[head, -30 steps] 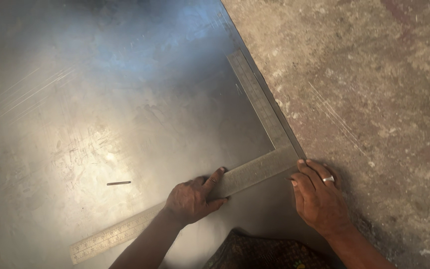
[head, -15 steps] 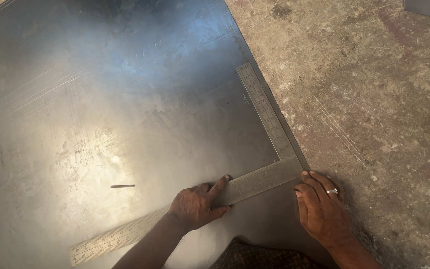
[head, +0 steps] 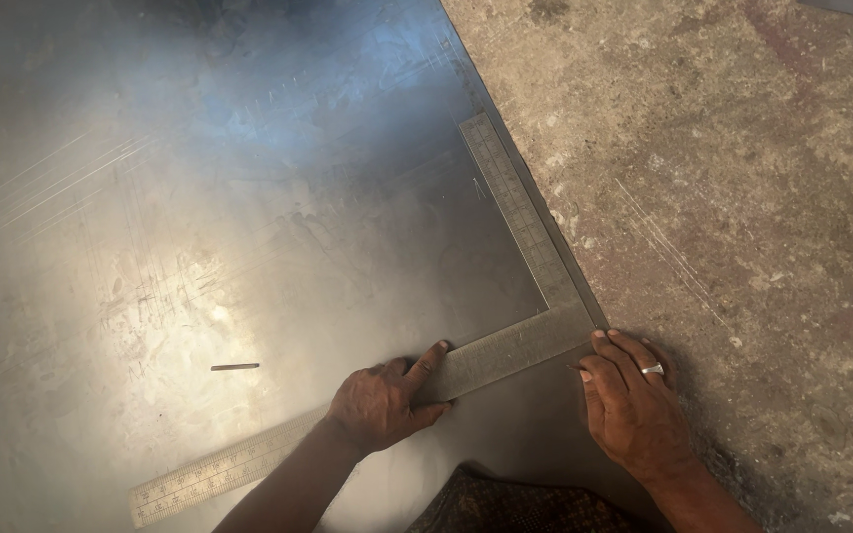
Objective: The person uses a metal square ruler and a red marking tool to draw straight lines on a large metal sheet. They repeatedly reposition the ruler and draw parallel lines across the surface.
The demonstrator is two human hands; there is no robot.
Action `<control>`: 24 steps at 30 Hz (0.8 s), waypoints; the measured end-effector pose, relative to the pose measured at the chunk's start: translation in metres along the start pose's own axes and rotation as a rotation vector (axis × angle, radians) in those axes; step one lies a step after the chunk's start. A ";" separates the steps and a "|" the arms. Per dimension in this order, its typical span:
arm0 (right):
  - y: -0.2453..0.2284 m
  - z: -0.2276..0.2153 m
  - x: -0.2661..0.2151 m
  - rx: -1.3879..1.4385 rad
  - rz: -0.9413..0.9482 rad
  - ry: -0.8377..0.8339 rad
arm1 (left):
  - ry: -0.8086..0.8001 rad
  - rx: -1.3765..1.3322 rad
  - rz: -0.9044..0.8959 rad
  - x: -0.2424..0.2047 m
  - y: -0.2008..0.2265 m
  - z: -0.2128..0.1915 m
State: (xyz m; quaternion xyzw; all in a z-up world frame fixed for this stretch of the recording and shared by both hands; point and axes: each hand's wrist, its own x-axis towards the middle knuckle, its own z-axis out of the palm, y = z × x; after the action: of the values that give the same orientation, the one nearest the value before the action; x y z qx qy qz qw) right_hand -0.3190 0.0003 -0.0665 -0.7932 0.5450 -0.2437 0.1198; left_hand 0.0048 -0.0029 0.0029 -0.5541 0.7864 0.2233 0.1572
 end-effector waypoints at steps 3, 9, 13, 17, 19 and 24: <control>-0.001 -0.002 0.000 0.000 0.007 -0.013 | -0.050 -0.003 -0.007 0.001 0.001 -0.004; -0.001 -0.004 0.001 0.011 0.007 -0.020 | -0.189 0.032 -0.096 0.004 0.007 -0.014; -0.001 -0.005 0.002 0.020 0.005 -0.014 | -0.148 0.025 -0.084 0.002 0.008 -0.016; -0.001 -0.005 0.002 0.021 -0.008 -0.008 | -0.087 0.023 -0.052 0.002 0.006 -0.012; -0.001 -0.005 0.003 0.025 -0.008 -0.005 | -0.053 0.023 -0.035 0.002 0.005 -0.009; 0.000 -0.006 0.001 0.055 0.003 0.021 | -0.047 0.037 -0.025 0.003 0.004 -0.006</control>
State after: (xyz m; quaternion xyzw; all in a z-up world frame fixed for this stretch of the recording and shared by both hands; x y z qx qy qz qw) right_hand -0.3224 -0.0003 -0.0611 -0.7862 0.5406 -0.2668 0.1360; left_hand -0.0002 -0.0070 0.0079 -0.5555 0.7795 0.2196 0.1884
